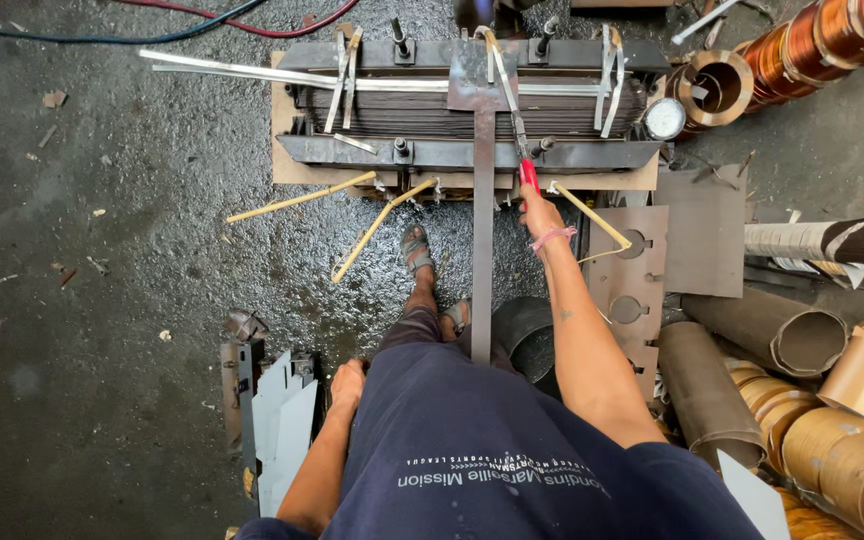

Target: The person welds a metal frame using a welding torch, producing sparks and molten metal. They then use pliers to adjust and secure metal strips on the frame. The task involves precise hand movements and tool handling.

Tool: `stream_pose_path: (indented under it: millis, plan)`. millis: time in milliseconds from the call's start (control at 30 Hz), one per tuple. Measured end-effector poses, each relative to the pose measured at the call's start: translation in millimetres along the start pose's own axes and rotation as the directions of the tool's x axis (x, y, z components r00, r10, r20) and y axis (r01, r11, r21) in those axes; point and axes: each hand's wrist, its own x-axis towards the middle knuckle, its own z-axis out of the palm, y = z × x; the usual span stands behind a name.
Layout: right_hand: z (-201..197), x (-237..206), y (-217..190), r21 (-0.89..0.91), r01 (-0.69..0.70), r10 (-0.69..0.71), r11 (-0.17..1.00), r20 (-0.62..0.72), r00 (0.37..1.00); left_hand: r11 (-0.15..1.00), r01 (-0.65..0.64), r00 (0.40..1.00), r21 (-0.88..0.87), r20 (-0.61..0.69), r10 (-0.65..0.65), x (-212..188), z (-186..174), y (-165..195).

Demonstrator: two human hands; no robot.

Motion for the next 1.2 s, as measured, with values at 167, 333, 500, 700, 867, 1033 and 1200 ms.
stream_pose_path:
  millis: [167, 333, 500, 700, 867, 1033, 1200]
  plan:
    - [4, -4, -1, 0.054, 0.010, -0.012, 0.998, 0.031, 0.999, 1.000, 0.008, 1.000, -0.008, -0.003, -0.008, -1, 1, -6]
    - [9, -10, 0, 0.009, 0.002, -0.002, 1.000, 0.009, 1.000, 1.000, 0.025, 1.000, 0.004, -0.005, -0.025, -2, 2, -10]
    - [10, -13, 0, 0.016, 0.011, -0.011, 1.000, -0.001, 1.000, 0.999, 0.034, 0.999, 0.026, -0.013, -0.034, -2, 2, -11]
    - [11, -14, 3, 0.020, 0.014, -0.014, 1.000, -0.002, 1.000, 0.999, 0.032, 0.999, 0.013, -0.009, -0.032, -2, 2, -14]
    - [13, -13, 5, -0.012, 0.005, -0.005, 1.000, -0.002, 1.000, 0.999, 0.037, 0.999, 0.002, -0.016, -0.037, -3, 3, -15]
    - [14, -13, 6, -0.045, -0.020, 0.020, 0.999, -0.014, 1.000, 1.000, 0.018, 1.000, 0.006, -0.023, -0.018, -4, 3, -16]
    - [13, -14, 7, -0.047, -0.001, 0.000, 0.999, -0.018, 1.000, 1.000, 0.029, 0.999, -0.001, -0.022, -0.029, -5, 3, -16]
